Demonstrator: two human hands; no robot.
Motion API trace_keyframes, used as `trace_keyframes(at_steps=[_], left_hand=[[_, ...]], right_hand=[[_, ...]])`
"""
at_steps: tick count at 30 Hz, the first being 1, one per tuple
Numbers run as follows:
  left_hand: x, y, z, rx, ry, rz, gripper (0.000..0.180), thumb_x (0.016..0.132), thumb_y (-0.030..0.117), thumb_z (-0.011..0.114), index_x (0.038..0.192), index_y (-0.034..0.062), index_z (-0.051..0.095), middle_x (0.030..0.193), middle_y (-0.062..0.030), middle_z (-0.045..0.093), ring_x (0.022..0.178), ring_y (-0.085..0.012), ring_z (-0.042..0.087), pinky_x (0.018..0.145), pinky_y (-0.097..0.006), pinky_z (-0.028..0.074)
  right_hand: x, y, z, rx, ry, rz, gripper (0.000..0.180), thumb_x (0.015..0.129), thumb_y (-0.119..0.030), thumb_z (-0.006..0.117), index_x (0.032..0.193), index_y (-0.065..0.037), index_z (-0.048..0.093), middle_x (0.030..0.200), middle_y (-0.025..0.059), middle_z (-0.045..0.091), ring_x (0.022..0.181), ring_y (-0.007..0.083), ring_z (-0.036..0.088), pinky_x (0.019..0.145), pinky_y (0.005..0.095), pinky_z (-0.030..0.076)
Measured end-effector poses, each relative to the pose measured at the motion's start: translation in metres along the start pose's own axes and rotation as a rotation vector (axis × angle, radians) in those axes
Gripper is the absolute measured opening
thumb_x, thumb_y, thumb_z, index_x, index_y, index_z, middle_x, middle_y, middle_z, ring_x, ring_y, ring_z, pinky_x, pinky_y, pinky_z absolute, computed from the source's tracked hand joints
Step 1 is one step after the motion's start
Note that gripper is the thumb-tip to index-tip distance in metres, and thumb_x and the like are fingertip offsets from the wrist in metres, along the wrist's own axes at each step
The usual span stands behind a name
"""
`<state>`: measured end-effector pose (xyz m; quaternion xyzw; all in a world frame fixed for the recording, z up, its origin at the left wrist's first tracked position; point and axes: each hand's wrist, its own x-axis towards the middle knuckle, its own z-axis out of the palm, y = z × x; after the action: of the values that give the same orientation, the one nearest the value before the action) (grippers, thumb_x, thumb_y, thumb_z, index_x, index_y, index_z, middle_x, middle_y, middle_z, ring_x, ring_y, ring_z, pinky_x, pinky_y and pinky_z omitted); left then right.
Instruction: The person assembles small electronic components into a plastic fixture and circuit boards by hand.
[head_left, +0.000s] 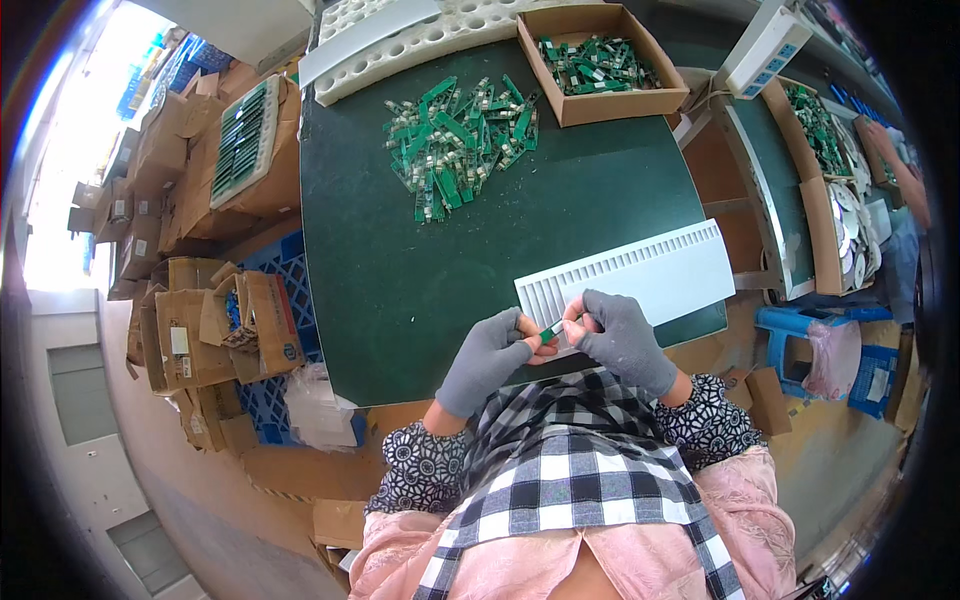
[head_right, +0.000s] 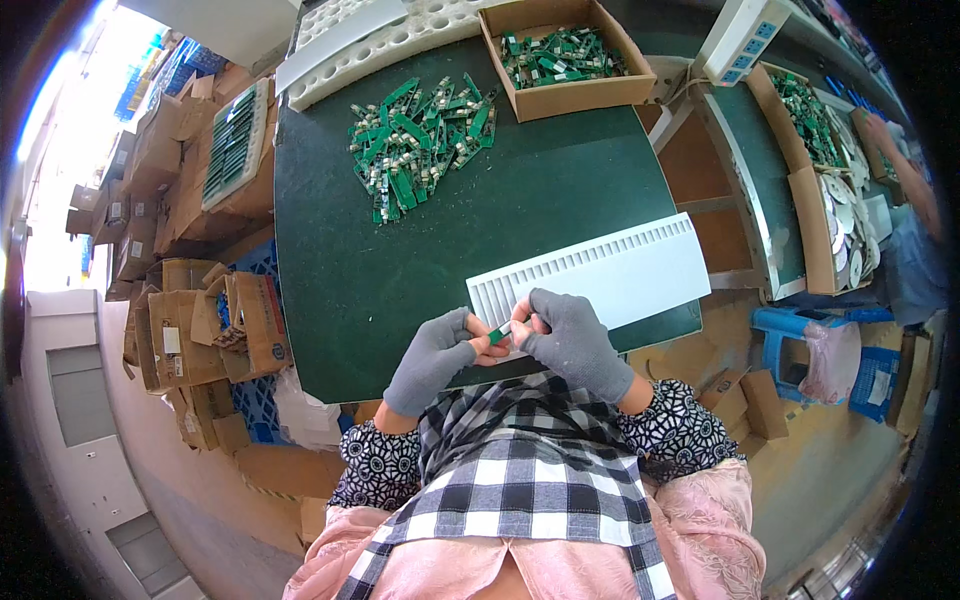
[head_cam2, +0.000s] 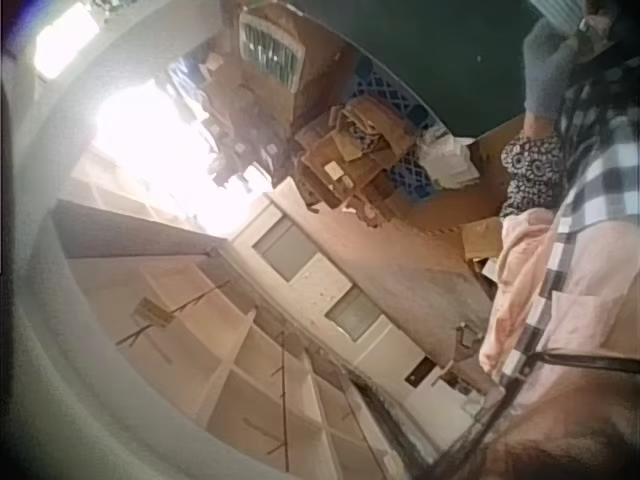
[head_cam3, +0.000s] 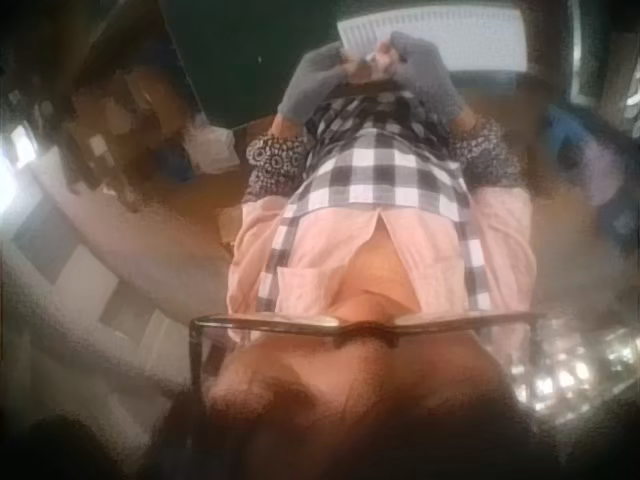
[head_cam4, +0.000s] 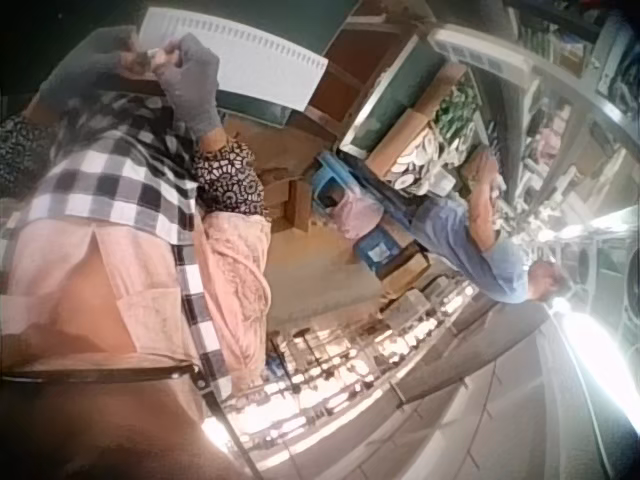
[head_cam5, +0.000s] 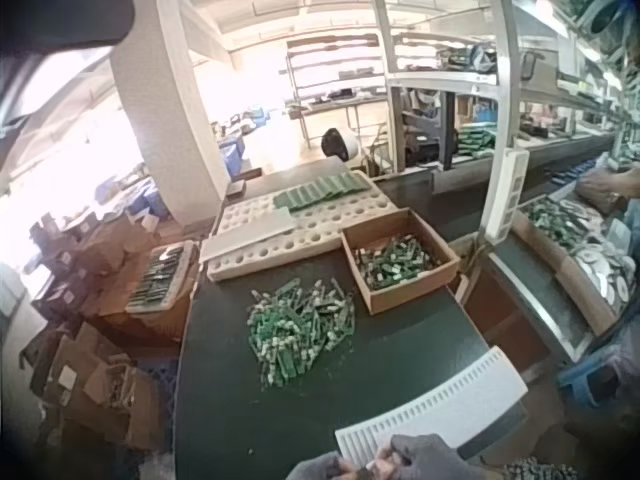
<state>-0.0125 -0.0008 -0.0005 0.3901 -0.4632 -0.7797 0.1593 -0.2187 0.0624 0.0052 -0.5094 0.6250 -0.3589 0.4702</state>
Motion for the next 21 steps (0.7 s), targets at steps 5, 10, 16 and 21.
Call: trace_keyframes(at_steps=[5, 10, 16, 21], left_hand=[[-0.0016, 0.0002, 0.0004, -0.023, 0.004, 0.005, 0.012, 0.094, 0.004, 0.058, 0.094, -0.008, 0.057, 0.097, -0.0171, 0.067, 0.094, -0.0214, 0.069, 0.086, -0.029, 0.058], [-0.0018, 0.0002, 0.0018, -0.027, 0.011, -0.001, 0.012, 0.094, 0.004, 0.057, 0.094, -0.0083, 0.057, 0.098, -0.0183, 0.067, 0.095, -0.022, 0.069, 0.086, -0.03, 0.057], [-0.0035, 0.0001, 0.0025, 0.013, 0.017, -0.003, 0.013, 0.095, 0.004, 0.057, 0.094, -0.0085, 0.056, 0.099, -0.0191, 0.067, 0.095, -0.0227, 0.069, 0.086, -0.03, 0.057], [-0.0028, -0.0036, 0.0016, 0.0, 0.018, -0.006, 0.013, 0.095, 0.004, 0.057, 0.094, -0.0087, 0.056, 0.098, -0.0183, 0.066, 0.095, -0.0228, 0.069, 0.086, -0.029, 0.058]], right_hand=[[-0.0002, -0.0001, 0.0021, -0.021, -0.011, 0.0, 0.013, 0.084, -0.016, 0.069, 0.09, -0.004, 0.067, 0.054, -0.001, 0.048, 0.051, 0.0066, 0.047, 0.049, 0.0267, 0.037], [-0.0019, -0.0038, 0.0034, -0.021, 0.016, 0.003, 0.011, 0.084, -0.014, 0.069, 0.088, -0.005, 0.066, 0.055, 0.0001, 0.05, 0.051, 0.0084, 0.048, 0.05, 0.0276, 0.039], [-0.0028, -0.0006, 0.0055, -0.029, 0.019, -0.007, 0.01, 0.085, -0.014, 0.068, 0.086, -0.005, 0.064, 0.056, 0.001, 0.05, 0.051, 0.0095, 0.048, 0.05, 0.028, 0.039], [-0.0033, 0.0001, 0.006, -0.031, 0.019, -0.013, 0.01, 0.085, -0.014, 0.068, 0.086, -0.004, 0.063, 0.056, 0.0011, 0.05, 0.052, 0.0097, 0.049, 0.05, 0.0282, 0.039]])
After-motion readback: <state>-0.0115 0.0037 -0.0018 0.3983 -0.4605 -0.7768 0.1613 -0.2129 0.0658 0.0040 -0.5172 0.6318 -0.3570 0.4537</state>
